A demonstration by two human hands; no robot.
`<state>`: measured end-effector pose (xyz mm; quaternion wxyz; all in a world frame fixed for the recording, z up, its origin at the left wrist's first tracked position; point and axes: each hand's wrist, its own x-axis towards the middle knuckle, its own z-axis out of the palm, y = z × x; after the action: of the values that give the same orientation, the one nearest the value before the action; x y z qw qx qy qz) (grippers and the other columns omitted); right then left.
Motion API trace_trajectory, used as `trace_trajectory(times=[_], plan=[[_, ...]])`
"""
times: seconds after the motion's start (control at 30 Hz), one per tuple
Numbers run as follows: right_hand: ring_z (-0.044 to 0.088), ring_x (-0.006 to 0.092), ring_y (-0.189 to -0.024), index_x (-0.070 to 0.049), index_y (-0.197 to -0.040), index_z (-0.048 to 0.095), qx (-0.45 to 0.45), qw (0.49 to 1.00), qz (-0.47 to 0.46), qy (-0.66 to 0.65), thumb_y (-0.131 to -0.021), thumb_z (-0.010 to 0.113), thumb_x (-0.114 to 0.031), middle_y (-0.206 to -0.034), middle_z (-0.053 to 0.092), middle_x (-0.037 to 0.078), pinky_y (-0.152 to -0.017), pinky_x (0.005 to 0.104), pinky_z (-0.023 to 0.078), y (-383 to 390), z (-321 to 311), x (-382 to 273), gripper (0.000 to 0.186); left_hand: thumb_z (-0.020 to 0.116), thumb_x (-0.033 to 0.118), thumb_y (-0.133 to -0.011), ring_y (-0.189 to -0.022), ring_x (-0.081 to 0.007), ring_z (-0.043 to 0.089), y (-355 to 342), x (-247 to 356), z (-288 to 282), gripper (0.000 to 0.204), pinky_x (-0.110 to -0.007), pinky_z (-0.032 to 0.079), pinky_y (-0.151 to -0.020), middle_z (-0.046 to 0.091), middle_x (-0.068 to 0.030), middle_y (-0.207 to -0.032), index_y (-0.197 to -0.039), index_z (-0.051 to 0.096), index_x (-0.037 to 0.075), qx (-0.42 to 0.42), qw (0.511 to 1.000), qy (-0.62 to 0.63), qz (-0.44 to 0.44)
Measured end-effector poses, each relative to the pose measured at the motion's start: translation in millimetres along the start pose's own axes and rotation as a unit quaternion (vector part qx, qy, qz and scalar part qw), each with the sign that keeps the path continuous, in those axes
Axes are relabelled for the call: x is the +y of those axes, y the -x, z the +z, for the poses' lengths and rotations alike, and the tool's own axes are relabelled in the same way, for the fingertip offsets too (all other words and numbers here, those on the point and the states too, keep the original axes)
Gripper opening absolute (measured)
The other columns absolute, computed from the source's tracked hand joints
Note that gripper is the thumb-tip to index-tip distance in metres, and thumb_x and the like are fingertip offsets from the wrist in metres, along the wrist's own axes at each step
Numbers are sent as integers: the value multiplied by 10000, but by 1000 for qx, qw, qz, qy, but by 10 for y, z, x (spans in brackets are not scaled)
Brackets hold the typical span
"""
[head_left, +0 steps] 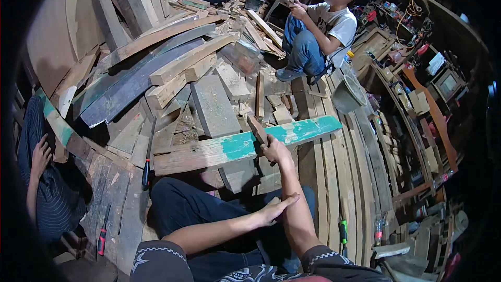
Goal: Chiseling and sanding a wooden board in a workshop.
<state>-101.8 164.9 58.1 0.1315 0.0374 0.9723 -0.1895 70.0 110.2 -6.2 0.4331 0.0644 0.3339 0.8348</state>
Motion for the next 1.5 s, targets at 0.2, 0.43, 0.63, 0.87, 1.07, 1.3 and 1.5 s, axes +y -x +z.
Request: trace_trajectory(times=[0.2, 0.43, 0.63, 0.87, 1.07, 1.3, 1.5], plan=[[616, 377, -1143, -106, -1369, 477, -3, 998, 46, 40, -884, 592, -354, -1205, 649, 224, -970, 516, 485, -49, 87, 54, 557, 645, 463, -929, -1191, -203, 560, 2, 219, 14, 635, -367, 376, -1066, 586, -98, -1309, -1334, 489, -1, 25, 995, 78, 62], [592, 432, -1140, -36, -1345, 462, 13, 999, 21, 41, -892, 589, -351, -1176, 634, 286, -964, 505, 482, 42, 78, -12, 566, 644, 455, -935, -1155, -192, 572, -67, 424, -152, 529, -371, 445, -1000, 604, -81, -1232, -1240, 527, 38, 78, 987, 101, 99], [593, 436, -1134, -19, -1320, 472, 6, 999, 14, 43, -893, 586, -356, -1175, 634, 286, -965, 500, 481, 63, 77, -7, 556, 633, 466, -939, -1161, -178, 560, -16, 466, -90, 507, -365, 445, -991, 594, -82, -1231, -1202, 539, 43, 98, 985, 93, 107], [590, 444, -1133, -15, -1280, 481, 21, 999, 9, 32, -893, 587, -346, -1155, 634, 301, -958, 511, 480, 36, 120, 54, 521, 609, 489, -948, -1146, -171, 549, -82, 430, -152, 495, -360, 436, -990, 594, -59, -1214, -1203, 556, 68, 92, 983, 121, 105], [593, 448, -1128, -20, -1277, 483, 19, 999, 12, 24, -885, 571, -336, -1146, 637, 302, -959, 513, 478, 63, 76, 4, 512, 644, 606, -876, -1309, -167, 314, -242, 307, -360, 700, -396, 254, -1069, 434, -28, -1374, -1274, 445, 66, 79, 989, 83, 90], [596, 431, -1147, -53, -1318, 462, 14, 999, 11, 33, -886, 572, -354, -1175, 640, 281, -964, 541, 471, 51, 129, 57, 538, 614, 485, -948, -1121, -132, 532, -234, 283, -295, 466, -323, 396, -985, 595, -30, -1207, -1180, 559, 85, 172, 978, 73, 94], [602, 426, -1141, -58, -1360, 445, 6, 999, 21, 34, -886, 570, -357, -1175, 643, 275, -966, 539, 472, 73, 139, 79, 574, 621, 477, -939, -1070, -147, 545, -118, 339, -218, 483, -325, 380, -965, 608, -13, -1131, -1196, 591, 68, 80, 979, 134, 133]])
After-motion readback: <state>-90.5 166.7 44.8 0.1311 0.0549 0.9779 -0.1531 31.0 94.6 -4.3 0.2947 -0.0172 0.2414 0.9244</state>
